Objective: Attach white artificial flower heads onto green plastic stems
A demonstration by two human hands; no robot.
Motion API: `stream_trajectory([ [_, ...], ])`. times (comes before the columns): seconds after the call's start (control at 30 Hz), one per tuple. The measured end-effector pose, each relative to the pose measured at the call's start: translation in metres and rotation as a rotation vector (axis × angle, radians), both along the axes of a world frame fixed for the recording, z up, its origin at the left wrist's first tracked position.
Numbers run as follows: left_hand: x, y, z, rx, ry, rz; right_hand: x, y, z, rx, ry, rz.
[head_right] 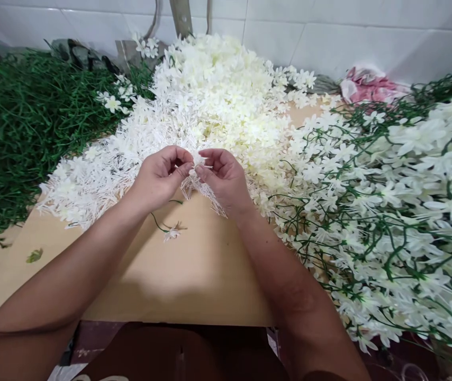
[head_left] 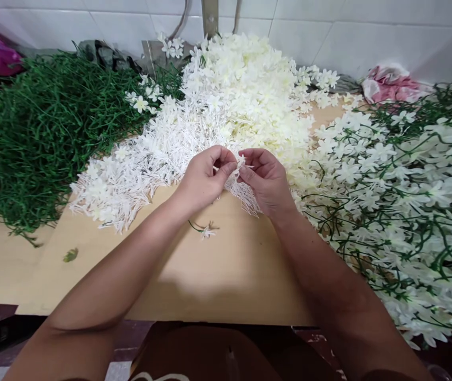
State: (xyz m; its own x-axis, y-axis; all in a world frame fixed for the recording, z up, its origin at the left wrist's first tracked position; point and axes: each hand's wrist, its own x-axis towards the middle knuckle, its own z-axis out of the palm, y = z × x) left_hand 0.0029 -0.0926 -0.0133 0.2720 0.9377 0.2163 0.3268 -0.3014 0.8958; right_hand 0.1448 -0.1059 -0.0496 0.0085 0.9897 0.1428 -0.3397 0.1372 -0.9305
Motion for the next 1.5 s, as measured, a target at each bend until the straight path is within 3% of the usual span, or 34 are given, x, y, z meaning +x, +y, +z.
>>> stream_trajectory([
  [0.23, -0.006, -0.002, 0.0, -0.032, 0.043, -0.039, -0.002, -0.005, 0.004, 0.069, -0.117, 0.025],
  [0.37, -0.027, -0.01, 0.003, -0.06, 0.284, -0.046, -0.003, -0.009, 0.006, 0.034, -0.13, 0.053],
  [0.43, -0.04, -0.017, 0.001, -0.026, 0.515, -0.054, -0.004, -0.011, 0.007, -0.003, -0.085, 0.122],
  [0.53, -0.052, -0.027, -0.008, 0.053, 0.822, -0.12, -0.009, -0.016, 0.004, -0.097, -0.01, 0.345],
  [0.63, -0.053, -0.031, -0.02, 0.11, 0.915, -0.123, -0.013, -0.017, -0.004, -0.186, -0.05, 0.478],
  [0.73, -0.052, -0.028, -0.028, 0.024, 0.786, -0.04, -0.009, -0.014, -0.012, -0.239, -0.1, 0.329],
  [0.83, -0.054, -0.025, -0.032, -0.207, 0.443, 0.056, -0.003, -0.01, -0.016, -0.237, -0.067, 0.166],
  [0.93, -0.057, -0.026, -0.034, -0.377, 0.091, 0.083, -0.005, -0.011, -0.015, -0.214, -0.07, 0.178],
  [1.0, -0.057, -0.028, -0.034, -0.436, -0.031, 0.073, -0.009, -0.013, -0.013, -0.213, -0.102, 0.226],
  [1.5, -0.053, -0.031, -0.031, -0.507, -0.178, 0.015, -0.016, -0.016, -0.016, -0.206, -0.197, 0.273],
])
